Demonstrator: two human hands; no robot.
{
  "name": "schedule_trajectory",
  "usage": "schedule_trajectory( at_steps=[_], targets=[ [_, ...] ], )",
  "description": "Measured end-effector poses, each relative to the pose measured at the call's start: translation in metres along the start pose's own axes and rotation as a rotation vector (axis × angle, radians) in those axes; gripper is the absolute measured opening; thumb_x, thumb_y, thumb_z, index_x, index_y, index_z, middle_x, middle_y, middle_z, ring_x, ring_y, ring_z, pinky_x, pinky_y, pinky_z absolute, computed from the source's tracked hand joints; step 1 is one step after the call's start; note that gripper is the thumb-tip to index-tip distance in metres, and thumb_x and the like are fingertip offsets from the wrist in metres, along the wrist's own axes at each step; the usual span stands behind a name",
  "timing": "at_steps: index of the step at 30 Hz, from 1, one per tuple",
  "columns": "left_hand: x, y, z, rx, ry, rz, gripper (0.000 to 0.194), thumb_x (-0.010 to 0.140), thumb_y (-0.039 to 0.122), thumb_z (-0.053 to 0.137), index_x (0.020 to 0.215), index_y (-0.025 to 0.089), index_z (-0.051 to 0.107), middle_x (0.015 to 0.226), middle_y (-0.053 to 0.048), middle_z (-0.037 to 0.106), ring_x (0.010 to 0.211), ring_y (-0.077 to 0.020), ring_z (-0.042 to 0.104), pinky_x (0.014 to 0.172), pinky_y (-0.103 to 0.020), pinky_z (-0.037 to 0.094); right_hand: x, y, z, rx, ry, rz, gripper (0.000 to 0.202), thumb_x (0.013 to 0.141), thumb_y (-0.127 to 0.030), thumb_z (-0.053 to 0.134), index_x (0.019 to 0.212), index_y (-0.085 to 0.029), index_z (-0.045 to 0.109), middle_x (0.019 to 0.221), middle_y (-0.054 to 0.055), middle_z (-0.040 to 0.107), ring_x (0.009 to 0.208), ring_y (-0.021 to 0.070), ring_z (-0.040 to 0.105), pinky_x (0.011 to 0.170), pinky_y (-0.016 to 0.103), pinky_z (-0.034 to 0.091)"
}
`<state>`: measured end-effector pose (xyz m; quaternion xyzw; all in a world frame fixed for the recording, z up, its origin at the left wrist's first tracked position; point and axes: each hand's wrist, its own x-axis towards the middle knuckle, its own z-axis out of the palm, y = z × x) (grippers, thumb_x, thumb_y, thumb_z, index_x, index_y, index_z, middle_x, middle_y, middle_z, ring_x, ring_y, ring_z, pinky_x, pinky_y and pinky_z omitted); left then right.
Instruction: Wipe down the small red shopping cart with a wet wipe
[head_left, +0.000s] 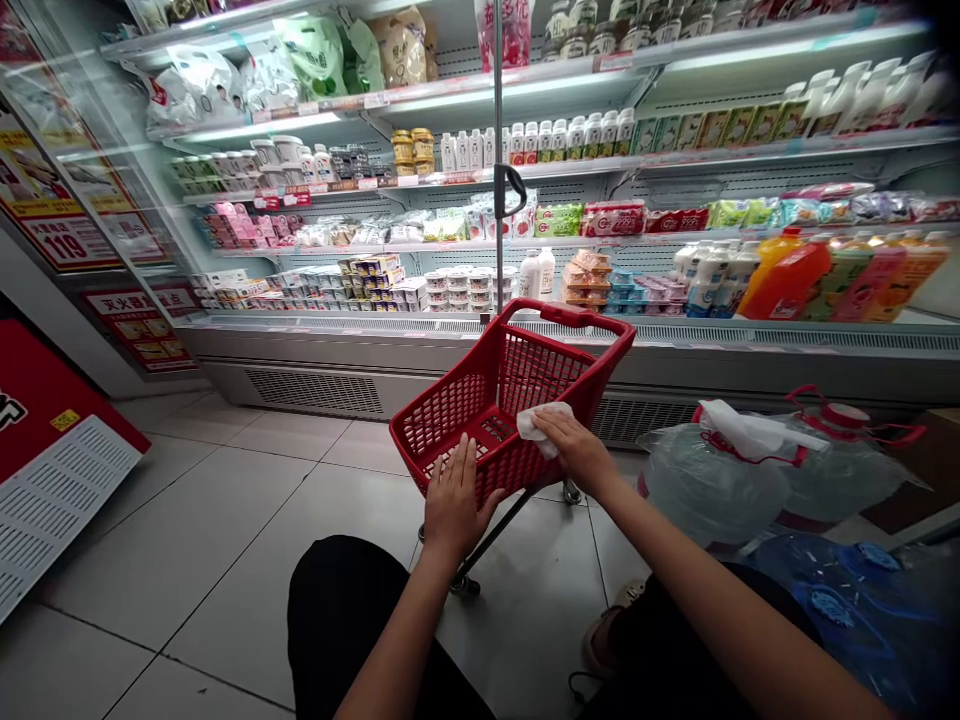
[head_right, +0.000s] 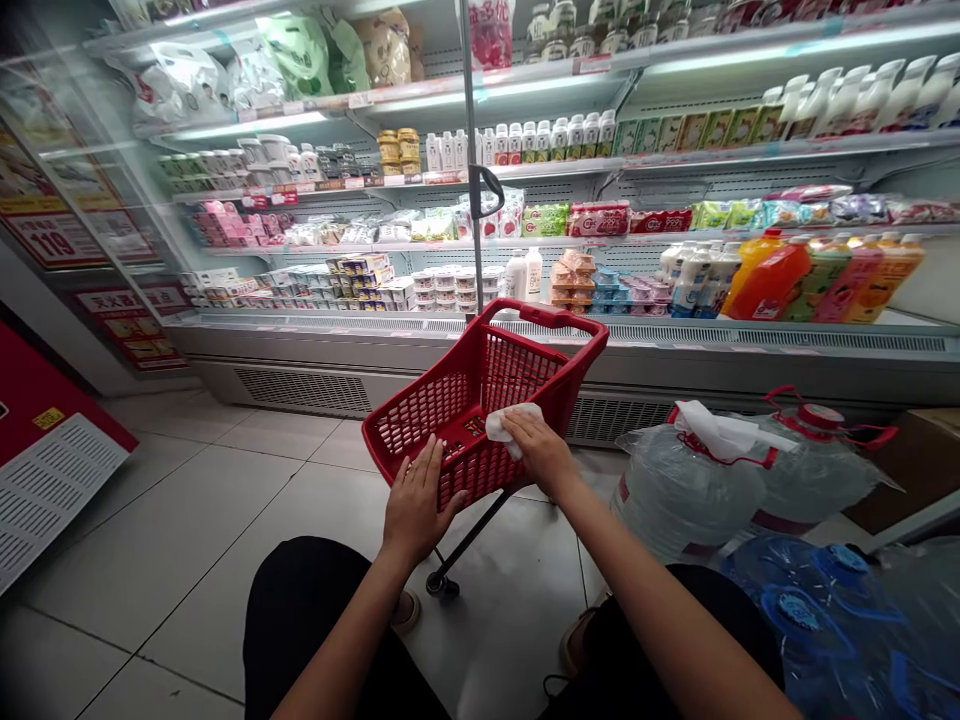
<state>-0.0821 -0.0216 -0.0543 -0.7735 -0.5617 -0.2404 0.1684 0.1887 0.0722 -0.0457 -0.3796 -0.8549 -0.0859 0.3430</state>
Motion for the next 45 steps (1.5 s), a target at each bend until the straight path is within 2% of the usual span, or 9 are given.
schedule_trajectory(
  at_steps=[5, 10, 14, 19, 25, 30, 36, 41, 45],
  targets=[
    [0.002, 0.005, 0.006, -0.001, 0.017, 0.004, 0.098, 0.1, 0.056, 0.05, 0.167, 0.008, -0.004, 0.169, -0.021, 0.027, 0.152, -0.0325, 0.041, 0.124, -0.052, 0.033, -0.003, -0.053, 0.022, 0.032, -0.02, -0.013, 0.063, 0.088, -0.001, 0.048, 0.149, -0.015, 0.056, 0.152, 0.013, 0.058, 0.144, 0.025, 0.051, 0.125, 0.05, 0.039],
    [0.0, 0.004, 0.007, -0.014, 0.03, 0.011, 0.1, 0.098, 0.05, 0.055, 0.167, 0.009, -0.006, 0.169, -0.022, 0.027, 0.153, -0.0321, 0.039, 0.124, -0.05, 0.033, -0.006, -0.102, 0.033, 0.101, -0.03, -0.133, 0.066, 0.091, 0.0, 0.046, 0.154, -0.018, 0.05, 0.155, 0.009, 0.056, 0.147, 0.0212, 0.048, 0.125, 0.045, 0.039],
    [-0.002, 0.0, 0.007, -0.044, 0.042, 0.025, 0.097, 0.1, 0.051, 0.053, 0.167, 0.008, -0.003, 0.168, -0.021, 0.031, 0.152, -0.0305, 0.04, 0.123, -0.049, 0.035, -0.003, -0.087, 0.024, 0.12, -0.056, -0.17, 0.066, 0.092, 0.0, 0.045, 0.153, -0.023, 0.051, 0.151, 0.006, 0.06, 0.145, 0.0194, 0.051, 0.125, 0.046, 0.039],
    [0.0, 0.002, 0.004, -0.06, 0.03, 0.026, 0.085, 0.1, 0.052, 0.055, 0.166, 0.013, 0.019, 0.167, -0.019, 0.035, 0.149, -0.0317, 0.045, 0.122, -0.051, 0.038, -0.003, -0.049, 0.016, 0.082, 0.001, -0.038, 0.071, 0.082, 0.004, 0.043, 0.147, -0.019, 0.058, 0.15, 0.01, 0.061, 0.142, 0.0227, 0.054, 0.123, 0.051, 0.041],
    [0.001, 0.011, -0.003, -0.122, 0.068, 0.09, 0.065, 0.1, 0.044, 0.058, 0.157, 0.018, 0.043, 0.163, -0.01, 0.045, 0.151, -0.0288, 0.043, 0.128, -0.052, 0.028, -0.015, -0.056, 0.016, 0.054, -0.015, -0.023, 0.077, 0.077, 0.004, 0.042, 0.15, -0.018, 0.054, 0.153, 0.009, 0.058, 0.146, 0.0234, 0.049, 0.124, 0.051, 0.041],
    [-0.004, 0.014, -0.005, -0.125, 0.136, 0.106, 0.058, 0.101, 0.04, 0.056, 0.154, 0.019, 0.047, 0.159, -0.008, 0.05, 0.151, -0.0276, 0.042, 0.132, -0.053, 0.017, -0.015, -0.043, 0.005, 0.047, -0.021, -0.128, 0.071, 0.082, 0.003, 0.041, 0.148, -0.019, 0.056, 0.152, 0.009, 0.059, 0.144, 0.0207, 0.051, 0.125, 0.049, 0.038],
    [-0.009, 0.007, -0.008, -0.126, 0.143, 0.13, 0.055, 0.102, 0.039, 0.054, 0.153, 0.02, 0.049, 0.158, -0.007, 0.052, 0.151, -0.026, 0.043, 0.133, -0.051, 0.013, -0.006, -0.006, -0.01, -0.005, 0.006, -0.019, 0.067, 0.08, 0.002, 0.043, 0.14, -0.021, 0.061, 0.142, 0.008, 0.066, 0.138, 0.0227, 0.057, 0.125, 0.052, 0.038],
    [-0.008, 0.01, -0.011, -0.099, 0.129, 0.087, 0.062, 0.102, 0.043, 0.054, 0.158, 0.021, 0.041, 0.159, -0.009, 0.05, 0.151, -0.0286, 0.042, 0.133, -0.056, 0.008, -0.015, -0.021, 0.0, -0.014, 0.043, 0.013, 0.07, 0.08, -0.001, 0.045, 0.147, -0.019, 0.056, 0.147, 0.01, 0.063, 0.145, 0.0247, 0.051, 0.125, 0.053, 0.037],
    [0.0, 0.029, -0.005, -0.078, 0.069, 0.079, 0.077, 0.1, 0.051, 0.055, 0.164, 0.017, 0.029, 0.166, -0.013, 0.039, 0.156, -0.0297, 0.034, 0.131, -0.054, 0.02, -0.022, -0.048, 0.01, -0.013, 0.025, -0.009, 0.077, 0.078, 0.0, 0.044, 0.154, -0.017, 0.049, 0.154, 0.01, 0.057, 0.15, 0.0238, 0.044, 0.126, 0.052, 0.037]
  ],
)
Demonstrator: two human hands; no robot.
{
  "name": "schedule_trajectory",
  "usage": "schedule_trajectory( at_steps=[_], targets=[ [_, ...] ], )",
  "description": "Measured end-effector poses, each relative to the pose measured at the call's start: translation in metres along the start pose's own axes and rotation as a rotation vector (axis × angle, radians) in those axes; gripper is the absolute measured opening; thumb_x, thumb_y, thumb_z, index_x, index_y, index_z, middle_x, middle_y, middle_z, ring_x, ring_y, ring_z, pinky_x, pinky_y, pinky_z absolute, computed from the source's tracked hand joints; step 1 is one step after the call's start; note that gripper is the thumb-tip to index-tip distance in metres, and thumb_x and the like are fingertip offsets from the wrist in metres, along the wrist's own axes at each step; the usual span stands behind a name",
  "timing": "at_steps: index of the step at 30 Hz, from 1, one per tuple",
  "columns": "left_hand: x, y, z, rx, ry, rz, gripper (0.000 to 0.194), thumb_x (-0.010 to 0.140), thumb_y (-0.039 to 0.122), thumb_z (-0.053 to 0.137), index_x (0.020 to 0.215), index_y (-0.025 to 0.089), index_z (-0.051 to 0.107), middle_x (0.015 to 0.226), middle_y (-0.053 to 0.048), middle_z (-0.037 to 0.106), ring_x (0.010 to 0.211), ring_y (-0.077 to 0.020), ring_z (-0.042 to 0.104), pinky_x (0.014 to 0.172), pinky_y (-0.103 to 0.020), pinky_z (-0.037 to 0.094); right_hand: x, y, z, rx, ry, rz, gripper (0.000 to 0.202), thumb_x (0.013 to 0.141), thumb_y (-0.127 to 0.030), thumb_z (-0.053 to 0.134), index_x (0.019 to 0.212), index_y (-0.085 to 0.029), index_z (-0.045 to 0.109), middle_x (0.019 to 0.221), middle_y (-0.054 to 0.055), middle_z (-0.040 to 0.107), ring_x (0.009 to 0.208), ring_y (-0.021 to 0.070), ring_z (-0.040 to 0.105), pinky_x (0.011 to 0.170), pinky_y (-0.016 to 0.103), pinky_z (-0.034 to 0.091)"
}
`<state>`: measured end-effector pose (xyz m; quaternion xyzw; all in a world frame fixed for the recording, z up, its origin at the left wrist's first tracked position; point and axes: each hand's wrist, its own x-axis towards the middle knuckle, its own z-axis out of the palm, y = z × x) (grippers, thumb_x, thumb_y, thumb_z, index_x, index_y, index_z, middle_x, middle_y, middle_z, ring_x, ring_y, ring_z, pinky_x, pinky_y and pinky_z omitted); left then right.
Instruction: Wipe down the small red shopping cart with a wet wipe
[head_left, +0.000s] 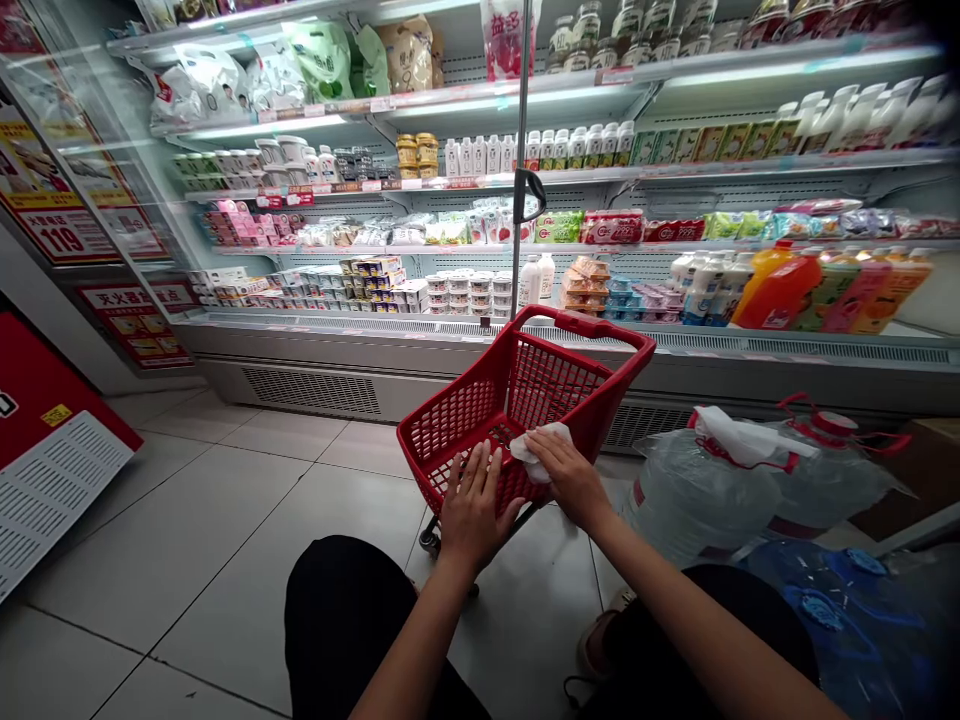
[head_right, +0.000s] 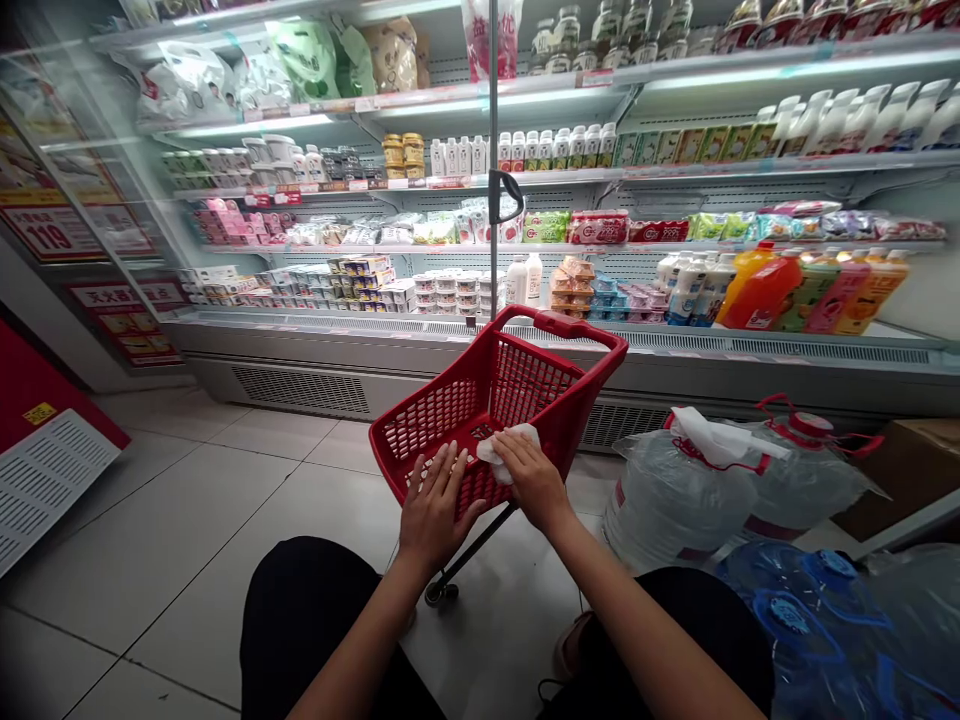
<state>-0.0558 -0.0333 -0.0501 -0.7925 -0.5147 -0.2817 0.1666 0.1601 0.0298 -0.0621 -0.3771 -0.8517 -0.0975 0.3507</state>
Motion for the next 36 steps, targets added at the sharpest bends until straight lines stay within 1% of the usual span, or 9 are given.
schedule_trajectory(
  at_steps=[5, 8, 12, 16, 21, 25, 29, 32, 36],
  targets=[
    [0.005, 0.011, 0.011, -0.012, 0.0, 0.039, 0.088, 0.1, 0.056, 0.054, 0.168, 0.014, 0.015, 0.169, -0.016, 0.03, 0.157, -0.0315, 0.032, 0.128, -0.053, 0.029, -0.004, -0.005, -0.008, -0.015, -0.053, -0.074, 0.078, 0.082, -0.001, 0.046, 0.158, -0.019, 0.045, 0.157, 0.01, 0.053, 0.15, 0.0236, 0.044, 0.124, 0.051, 0.04],
    [0.003, 0.005, 0.01, 0.0, -0.014, 0.065, 0.084, 0.101, 0.052, 0.053, 0.167, 0.015, 0.017, 0.169, -0.013, 0.031, 0.155, -0.03, 0.035, 0.128, -0.049, 0.031, -0.007, 0.02, -0.023, -0.027, -0.059, -0.101, 0.075, 0.084, 0.0, 0.044, 0.155, -0.02, 0.048, 0.155, 0.01, 0.056, 0.147, 0.0226, 0.048, 0.125, 0.052, 0.037],
    [0.002, -0.002, 0.005, -0.019, -0.024, 0.087, 0.077, 0.102, 0.052, 0.051, 0.166, 0.016, 0.024, 0.167, -0.01, 0.037, 0.153, -0.0277, 0.039, 0.128, -0.047, 0.032, -0.01, 0.048, -0.034, -0.049, -0.005, 0.001, 0.071, 0.085, 0.0, 0.041, 0.153, -0.018, 0.051, 0.154, 0.011, 0.056, 0.148, 0.0235, 0.046, 0.126, 0.055, 0.035],
    [0.004, -0.003, 0.004, -0.046, -0.025, 0.104, 0.078, 0.101, 0.052, 0.052, 0.164, 0.015, 0.028, 0.168, -0.01, 0.037, 0.154, -0.0282, 0.038, 0.127, -0.046, 0.034, -0.011, 0.026, -0.02, -0.015, 0.004, 0.032, 0.072, 0.082, 0.001, 0.041, 0.152, -0.015, 0.052, 0.155, 0.012, 0.056, 0.149, 0.0243, 0.045, 0.125, 0.055, 0.037],
    [0.004, -0.007, 0.002, -0.042, -0.052, 0.115, 0.083, 0.099, 0.053, 0.055, 0.165, 0.014, 0.025, 0.168, -0.012, 0.034, 0.154, -0.0291, 0.038, 0.126, -0.046, 0.035, -0.006, -0.005, -0.007, 0.042, -0.049, -0.055, 0.072, 0.084, -0.002, 0.046, 0.154, -0.019, 0.049, 0.155, 0.011, 0.055, 0.148, 0.0243, 0.046, 0.123, 0.052, 0.041],
    [0.003, -0.013, -0.001, -0.041, -0.071, 0.129, 0.086, 0.099, 0.053, 0.056, 0.166, 0.014, 0.021, 0.17, -0.013, 0.031, 0.154, -0.0292, 0.038, 0.125, -0.045, 0.037, 0.004, 0.026, -0.025, 0.012, -0.044, -0.076, 0.07, 0.082, -0.001, 0.048, 0.15, -0.018, 0.054, 0.151, 0.011, 0.059, 0.143, 0.0245, 0.053, 0.125, 0.052, 0.039],
    [0.004, -0.012, 0.001, -0.046, -0.067, 0.119, 0.089, 0.099, 0.055, 0.054, 0.168, 0.016, 0.014, 0.17, -0.013, 0.03, 0.154, -0.0299, 0.038, 0.124, -0.045, 0.038, 0.011, 0.056, -0.036, -0.057, -0.005, 0.082, 0.072, 0.079, 0.002, 0.04, 0.147, -0.013, 0.058, 0.151, 0.013, 0.06, 0.147, 0.0261, 0.048, 0.129, 0.049, 0.032],
    [0.006, -0.009, 0.004, -0.05, -0.069, 0.106, 0.092, 0.099, 0.057, 0.054, 0.168, 0.015, 0.011, 0.171, -0.014, 0.028, 0.154, -0.0307, 0.037, 0.124, -0.047, 0.038, 0.01, 0.044, -0.024, -0.066, -0.012, 0.113, 0.073, 0.078, 0.002, 0.04, 0.146, -0.013, 0.058, 0.15, 0.014, 0.06, 0.146, 0.0261, 0.049, 0.128, 0.049, 0.035],
    [0.008, -0.007, 0.006, -0.065, -0.062, 0.092, 0.096, 0.098, 0.057, 0.055, 0.168, 0.014, 0.006, 0.17, -0.015, 0.029, 0.154, -0.0299, 0.037, 0.124, -0.046, 0.038, 0.006, 0.001, -0.003, -0.03, -0.059, 0.025, 0.074, 0.078, 0.001, 0.044, 0.15, -0.013, 0.055, 0.152, 0.013, 0.058, 0.146, 0.0254, 0.049, 0.125, 0.05, 0.04]
  ],
)
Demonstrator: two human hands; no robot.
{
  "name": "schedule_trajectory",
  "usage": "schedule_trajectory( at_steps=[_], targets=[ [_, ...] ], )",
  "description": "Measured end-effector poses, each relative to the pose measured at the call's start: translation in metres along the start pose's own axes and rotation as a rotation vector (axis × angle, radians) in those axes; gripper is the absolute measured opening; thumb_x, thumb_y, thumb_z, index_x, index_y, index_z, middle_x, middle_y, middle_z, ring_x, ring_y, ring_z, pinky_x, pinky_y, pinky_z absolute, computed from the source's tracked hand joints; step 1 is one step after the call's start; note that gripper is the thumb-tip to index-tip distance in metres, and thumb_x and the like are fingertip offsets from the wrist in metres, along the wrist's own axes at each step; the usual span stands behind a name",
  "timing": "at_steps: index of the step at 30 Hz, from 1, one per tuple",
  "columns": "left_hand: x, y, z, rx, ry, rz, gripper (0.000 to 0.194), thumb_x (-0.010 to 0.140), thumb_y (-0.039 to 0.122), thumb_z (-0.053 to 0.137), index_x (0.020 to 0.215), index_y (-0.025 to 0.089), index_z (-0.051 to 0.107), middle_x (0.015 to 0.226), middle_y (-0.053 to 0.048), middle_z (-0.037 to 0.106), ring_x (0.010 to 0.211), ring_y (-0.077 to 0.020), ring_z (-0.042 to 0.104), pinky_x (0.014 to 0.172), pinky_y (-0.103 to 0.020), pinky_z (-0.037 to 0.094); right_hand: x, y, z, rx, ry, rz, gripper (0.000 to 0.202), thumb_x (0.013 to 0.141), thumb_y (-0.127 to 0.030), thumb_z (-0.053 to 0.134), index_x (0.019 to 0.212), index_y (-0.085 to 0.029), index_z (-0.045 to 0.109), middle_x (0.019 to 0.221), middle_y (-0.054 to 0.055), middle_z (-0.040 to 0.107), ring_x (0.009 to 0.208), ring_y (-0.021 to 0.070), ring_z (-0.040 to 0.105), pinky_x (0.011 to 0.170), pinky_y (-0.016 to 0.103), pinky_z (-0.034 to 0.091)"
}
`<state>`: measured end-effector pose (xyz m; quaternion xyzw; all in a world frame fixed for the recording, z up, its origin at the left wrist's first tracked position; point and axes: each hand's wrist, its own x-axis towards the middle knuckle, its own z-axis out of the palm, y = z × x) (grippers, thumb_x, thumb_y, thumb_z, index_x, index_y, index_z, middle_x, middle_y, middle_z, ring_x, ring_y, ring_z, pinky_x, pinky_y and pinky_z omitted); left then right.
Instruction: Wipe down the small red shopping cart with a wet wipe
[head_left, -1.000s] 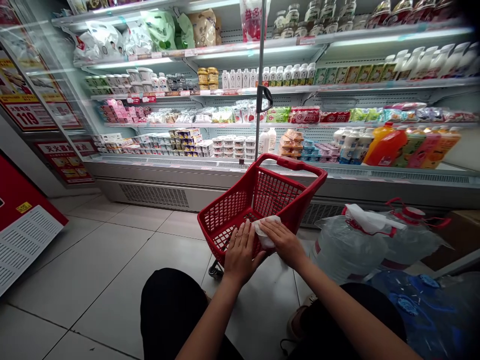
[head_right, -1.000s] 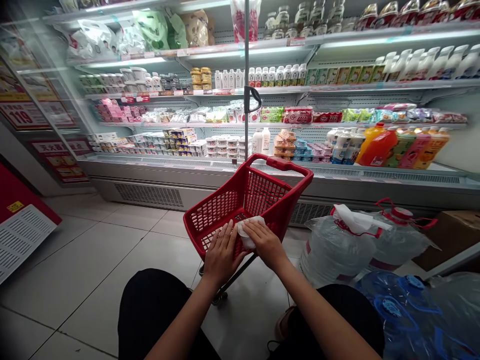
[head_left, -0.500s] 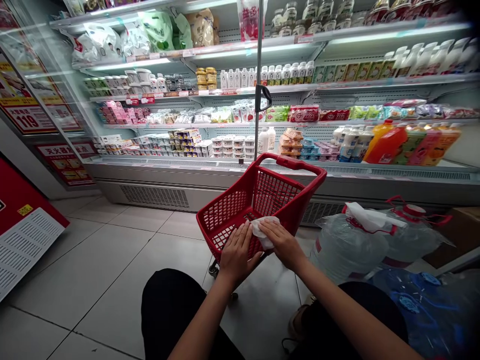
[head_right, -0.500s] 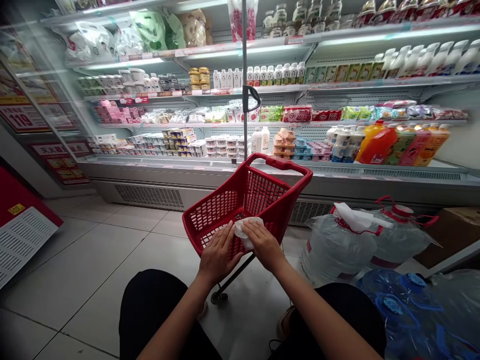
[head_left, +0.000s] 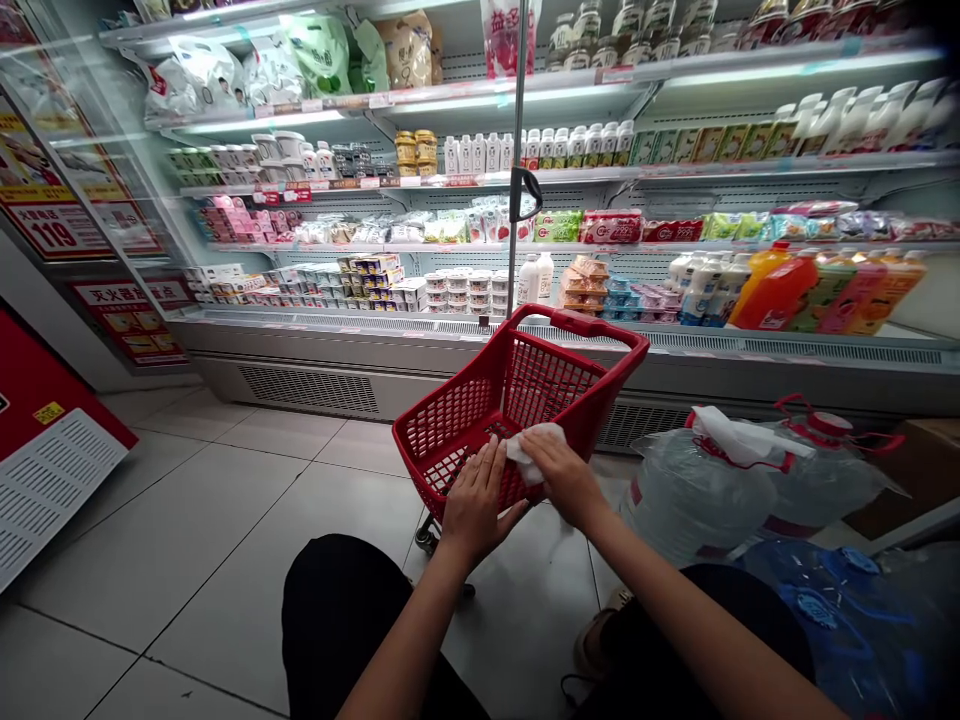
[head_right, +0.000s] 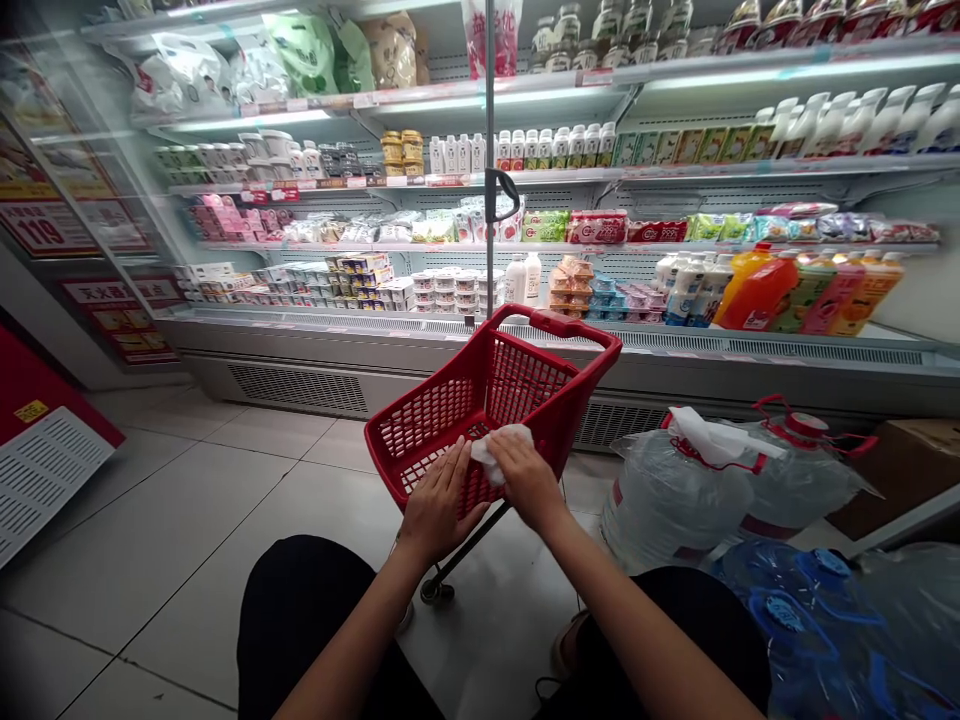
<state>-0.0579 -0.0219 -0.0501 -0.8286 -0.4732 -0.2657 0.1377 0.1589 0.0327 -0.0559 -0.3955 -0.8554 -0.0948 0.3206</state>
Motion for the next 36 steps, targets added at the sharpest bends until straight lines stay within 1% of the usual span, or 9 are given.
schedule_trajectory(
  at_steps=[3, 10, 14, 18, 22, 25, 27, 34, 36],
  targets=[
    [-0.001, -0.002, -0.002, -0.013, 0.003, 0.016, 0.097, 0.099, 0.055, 0.055, 0.168, 0.013, 0.001, 0.169, -0.016, 0.032, 0.154, -0.029, 0.037, 0.123, -0.046, 0.039, 0.001, -0.008, 0.0, 0.038, -0.022, -0.083, 0.073, 0.08, -0.001, 0.047, 0.151, -0.016, 0.053, 0.153, 0.012, 0.057, 0.146, 0.025, 0.049, 0.125, 0.052, 0.039],
    [-0.002, 0.0, -0.005, -0.044, -0.022, 0.039, 0.096, 0.099, 0.054, 0.056, 0.168, 0.016, 0.0, 0.17, -0.013, 0.03, 0.155, -0.029, 0.035, 0.125, -0.046, 0.037, 0.008, 0.047, -0.021, 0.019, 0.036, 0.016, 0.079, 0.073, 0.002, 0.044, 0.148, -0.018, 0.057, 0.148, 0.01, 0.063, 0.144, 0.0243, 0.051, 0.125, 0.055, 0.037],
    [0.003, 0.003, -0.004, -0.059, -0.035, 0.034, 0.097, 0.098, 0.056, 0.056, 0.168, 0.015, 0.003, 0.171, -0.013, 0.029, 0.156, -0.0286, 0.034, 0.125, -0.045, 0.037, 0.003, 0.021, -0.009, 0.001, 0.035, 0.045, 0.075, 0.076, 0.002, 0.043, 0.148, -0.015, 0.057, 0.148, 0.012, 0.062, 0.144, 0.0255, 0.052, 0.124, 0.053, 0.04],
    [0.007, -0.001, -0.003, -0.07, -0.053, 0.058, 0.095, 0.099, 0.056, 0.055, 0.167, 0.012, 0.005, 0.17, -0.016, 0.029, 0.156, -0.0295, 0.033, 0.125, -0.046, 0.036, -0.001, -0.013, 0.002, 0.039, -0.012, -0.042, 0.075, 0.079, 0.0, 0.046, 0.152, -0.015, 0.052, 0.155, 0.012, 0.055, 0.147, 0.0251, 0.049, 0.125, 0.05, 0.039],
    [0.002, -0.01, -0.007, -0.012, -0.054, 0.06, 0.089, 0.101, 0.055, 0.051, 0.167, 0.012, 0.011, 0.17, -0.015, 0.031, 0.156, -0.0289, 0.034, 0.126, -0.047, 0.033, 0.002, 0.001, -0.005, 0.055, -0.012, -0.073, 0.076, 0.076, 0.001, 0.046, 0.149, -0.017, 0.055, 0.151, 0.011, 0.06, 0.144, 0.0244, 0.052, 0.125, 0.052, 0.038],
    [-0.007, -0.013, -0.009, 0.065, -0.04, 0.012, 0.082, 0.102, 0.05, 0.052, 0.167, 0.017, 0.016, 0.171, -0.012, 0.029, 0.156, -0.0287, 0.033, 0.129, -0.051, 0.027, 0.005, 0.023, -0.011, 0.027, 0.016, -0.015, 0.074, 0.076, 0.001, 0.046, 0.147, -0.015, 0.057, 0.15, 0.012, 0.061, 0.145, 0.0251, 0.051, 0.125, 0.053, 0.039],
    [-0.011, -0.013, -0.009, 0.088, -0.025, -0.029, 0.08, 0.101, 0.048, 0.053, 0.167, 0.019, 0.019, 0.171, -0.011, 0.028, 0.157, -0.029, 0.031, 0.13, -0.052, 0.023, 0.006, 0.026, -0.01, 0.011, 0.032, 0.027, 0.073, 0.077, 0.002, 0.045, 0.147, -0.014, 0.057, 0.15, 0.012, 0.06, 0.146, 0.0255, 0.049, 0.124, 0.052, 0.039],
    [-0.008, -0.01, -0.005, 0.036, -0.025, -0.052, 0.086, 0.097, 0.052, 0.057, 0.164, 0.011, 0.023, 0.171, -0.016, 0.028, 0.158, -0.0293, 0.028, 0.129, -0.049, 0.026, 0.01, -0.043, 0.017, 0.021, -0.015, -0.005, 0.066, 0.084, -0.002, 0.048, 0.149, -0.012, 0.055, 0.152, 0.013, 0.058, 0.145, 0.026, 0.05, 0.124, 0.049, 0.039],
    [-0.01, -0.014, -0.005, 0.039, -0.025, -0.054, 0.085, 0.098, 0.049, 0.057, 0.164, 0.01, 0.022, 0.171, -0.017, 0.027, 0.159, -0.0287, 0.027, 0.129, -0.048, 0.026, 0.011, -0.048, 0.019, 0.033, -0.025, -0.044, 0.067, 0.085, -0.002, 0.048, 0.15, -0.013, 0.054, 0.153, 0.012, 0.058, 0.145, 0.0246, 0.05, 0.125, 0.047, 0.038]
  ],
)
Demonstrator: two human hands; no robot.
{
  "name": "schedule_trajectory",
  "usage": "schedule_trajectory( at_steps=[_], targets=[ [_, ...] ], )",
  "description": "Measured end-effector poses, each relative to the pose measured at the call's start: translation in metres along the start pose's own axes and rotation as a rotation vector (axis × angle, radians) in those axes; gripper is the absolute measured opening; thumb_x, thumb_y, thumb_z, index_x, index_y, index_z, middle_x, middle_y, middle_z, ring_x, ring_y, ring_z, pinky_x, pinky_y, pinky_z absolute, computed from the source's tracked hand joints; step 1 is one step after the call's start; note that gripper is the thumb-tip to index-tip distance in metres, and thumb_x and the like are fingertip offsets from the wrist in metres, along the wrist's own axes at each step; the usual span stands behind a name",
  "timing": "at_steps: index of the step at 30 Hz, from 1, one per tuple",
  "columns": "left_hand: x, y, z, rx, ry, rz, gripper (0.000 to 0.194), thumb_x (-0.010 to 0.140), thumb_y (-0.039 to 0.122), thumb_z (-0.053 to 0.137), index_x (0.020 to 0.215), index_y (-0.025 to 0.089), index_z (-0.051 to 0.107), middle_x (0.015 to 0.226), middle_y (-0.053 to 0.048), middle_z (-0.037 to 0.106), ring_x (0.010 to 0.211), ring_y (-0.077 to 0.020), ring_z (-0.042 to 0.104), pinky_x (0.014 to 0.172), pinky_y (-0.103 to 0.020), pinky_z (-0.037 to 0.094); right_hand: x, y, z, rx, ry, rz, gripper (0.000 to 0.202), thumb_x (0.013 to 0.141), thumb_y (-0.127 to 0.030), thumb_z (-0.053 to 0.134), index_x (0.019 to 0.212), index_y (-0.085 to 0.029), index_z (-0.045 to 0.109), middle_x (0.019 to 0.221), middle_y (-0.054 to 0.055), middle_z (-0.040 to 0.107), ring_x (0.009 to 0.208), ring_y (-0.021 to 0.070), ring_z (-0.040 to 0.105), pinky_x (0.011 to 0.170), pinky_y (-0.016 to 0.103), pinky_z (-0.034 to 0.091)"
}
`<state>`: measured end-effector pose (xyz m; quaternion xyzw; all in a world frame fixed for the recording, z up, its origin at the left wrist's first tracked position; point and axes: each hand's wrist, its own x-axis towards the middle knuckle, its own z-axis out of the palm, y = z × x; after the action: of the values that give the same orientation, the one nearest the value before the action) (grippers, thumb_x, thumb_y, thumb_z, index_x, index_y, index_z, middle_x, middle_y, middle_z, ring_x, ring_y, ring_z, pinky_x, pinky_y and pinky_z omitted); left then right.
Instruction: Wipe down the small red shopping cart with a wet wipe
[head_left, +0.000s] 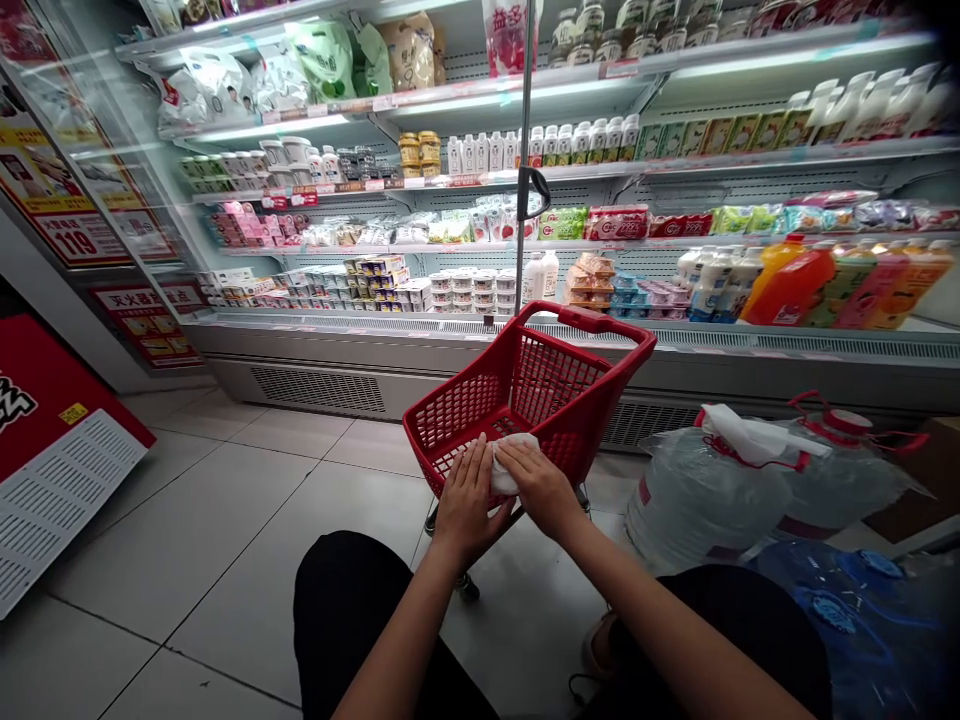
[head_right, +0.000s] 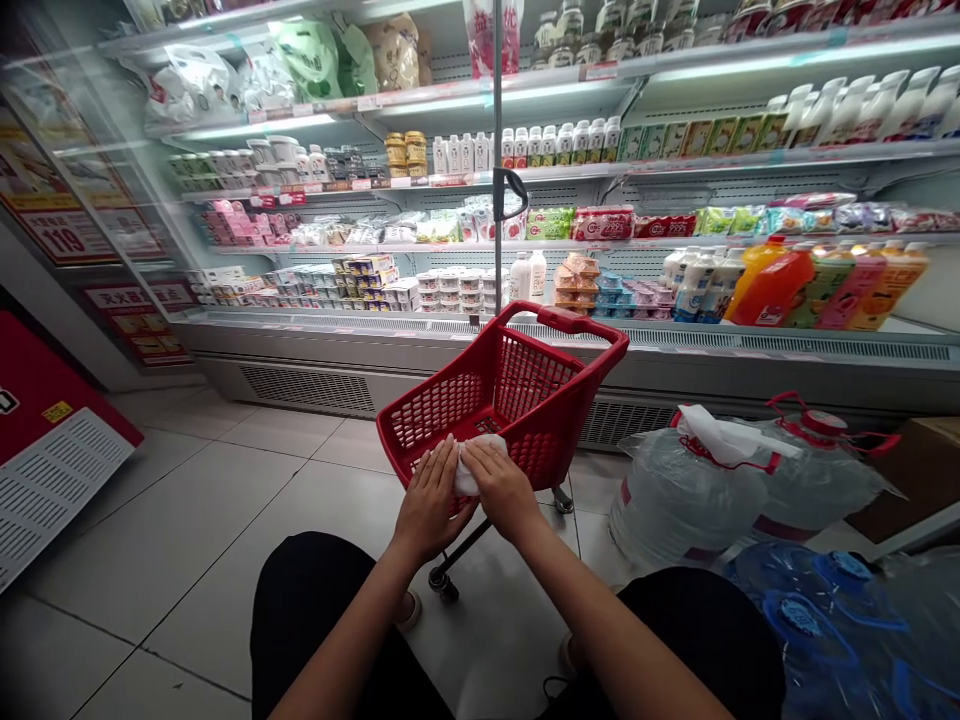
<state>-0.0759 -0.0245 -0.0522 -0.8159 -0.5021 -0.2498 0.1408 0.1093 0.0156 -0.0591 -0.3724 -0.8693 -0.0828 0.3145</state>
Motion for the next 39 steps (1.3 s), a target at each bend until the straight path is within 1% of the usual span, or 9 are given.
schedule_trajectory(
  at_steps=[8, 13, 17, 20, 24, 26, 30, 34, 39],
  targets=[
    [-0.021, -0.015, 0.0, 0.034, 0.059, -0.114, 0.078, 0.099, 0.049, 0.056, 0.164, 0.019, 0.027, 0.172, -0.015, 0.027, 0.159, -0.0336, 0.024, 0.128, -0.057, 0.024, -0.003, 0.063, -0.019, -0.036, 0.054, 0.097, 0.077, 0.073, 0.003, 0.044, 0.146, -0.015, 0.059, 0.149, 0.011, 0.061, 0.145, 0.0242, 0.05, 0.124, 0.05, 0.039],
    [-0.018, -0.008, 0.006, 0.019, 0.054, -0.102, 0.091, 0.097, 0.052, 0.057, 0.166, 0.012, 0.014, 0.171, -0.02, 0.025, 0.159, -0.0343, 0.023, 0.129, -0.059, 0.021, 0.001, 0.012, -0.002, -0.01, 0.018, 0.068, 0.073, 0.079, 0.002, 0.046, 0.149, -0.014, 0.056, 0.151, 0.012, 0.059, 0.144, 0.0256, 0.052, 0.123, 0.049, 0.041],
    [-0.017, -0.007, 0.006, 0.01, 0.048, -0.093, 0.098, 0.094, 0.042, 0.059, 0.167, 0.011, 0.002, 0.171, -0.018, 0.026, 0.159, -0.0327, 0.025, 0.128, -0.055, 0.024, 0.005, -0.024, 0.005, 0.033, -0.017, -0.034, 0.071, 0.083, 0.0, 0.047, 0.152, -0.016, 0.053, 0.154, 0.01, 0.057, 0.145, 0.023, 0.05, 0.125, 0.045, 0.039],
    [-0.018, -0.007, 0.004, 0.009, 0.041, -0.103, 0.099, 0.093, 0.038, 0.059, 0.168, 0.012, -0.001, 0.172, -0.017, 0.025, 0.158, -0.0323, 0.028, 0.128, -0.053, 0.027, 0.0, -0.005, -0.004, 0.032, -0.023, -0.045, 0.072, 0.081, 0.002, 0.045, 0.15, -0.018, 0.056, 0.152, 0.009, 0.059, 0.145, 0.0215, 0.051, 0.126, 0.047, 0.036],
    [-0.019, 0.0, 0.004, 0.003, 0.02, -0.118, 0.099, 0.091, 0.033, 0.062, 0.168, 0.014, 0.002, 0.174, -0.017, 0.019, 0.157, -0.0333, 0.029, 0.127, -0.053, 0.028, -0.013, 0.046, -0.022, -0.021, 0.027, 0.094, 0.076, 0.077, 0.003, 0.042, 0.149, -0.018, 0.056, 0.152, 0.009, 0.059, 0.145, 0.0224, 0.05, 0.126, 0.051, 0.036],
    [-0.018, 0.006, 0.005, -0.003, 0.014, -0.127, 0.099, 0.09, 0.031, 0.063, 0.168, 0.016, 0.005, 0.174, -0.017, 0.015, 0.157, -0.0343, 0.028, 0.127, -0.054, 0.028, -0.018, 0.056, -0.024, -0.042, 0.046, 0.144, 0.077, 0.076, 0.002, 0.042, 0.15, -0.016, 0.056, 0.152, 0.01, 0.059, 0.147, 0.0231, 0.048, 0.125, 0.051, 0.037],
    [-0.014, 0.016, 0.007, -0.045, 0.002, -0.135, 0.1, 0.088, 0.028, 0.065, 0.168, 0.018, 0.007, 0.175, -0.017, 0.01, 0.159, -0.0351, 0.025, 0.127, -0.058, 0.024, -0.015, 0.025, -0.012, -0.038, 0.034, 0.118, 0.075, 0.077, 0.002, 0.042, 0.15, -0.014, 0.055, 0.152, 0.01, 0.059, 0.145, 0.0233, 0.05, 0.125, 0.048, 0.039],
    [-0.016, 0.006, 0.008, -0.148, 0.011, -0.091, 0.099, 0.091, 0.023, 0.059, 0.168, 0.019, -0.002, 0.175, -0.015, 0.014, 0.161, -0.031, 0.019, 0.128, -0.058, 0.023, -0.009, -0.008, -0.003, -0.008, -0.015, -0.004, 0.077, 0.079, 0.003, 0.043, 0.153, -0.015, 0.052, 0.156, 0.009, 0.055, 0.148, 0.0205, 0.047, 0.125, 0.044, 0.038],
    [-0.03, -0.024, 0.007, -0.197, 0.029, -0.119, 0.091, 0.094, 0.022, 0.056, 0.168, 0.024, 0.002, 0.176, -0.012, 0.011, 0.162, -0.0312, 0.013, 0.127, -0.056, 0.029, -0.016, 0.027, -0.017, -0.037, -0.013, 0.025, 0.078, 0.076, 0.005, 0.04, 0.15, -0.015, 0.055, 0.154, 0.009, 0.057, 0.147, 0.0207, 0.048, 0.127, 0.048, 0.036]
  ],
)
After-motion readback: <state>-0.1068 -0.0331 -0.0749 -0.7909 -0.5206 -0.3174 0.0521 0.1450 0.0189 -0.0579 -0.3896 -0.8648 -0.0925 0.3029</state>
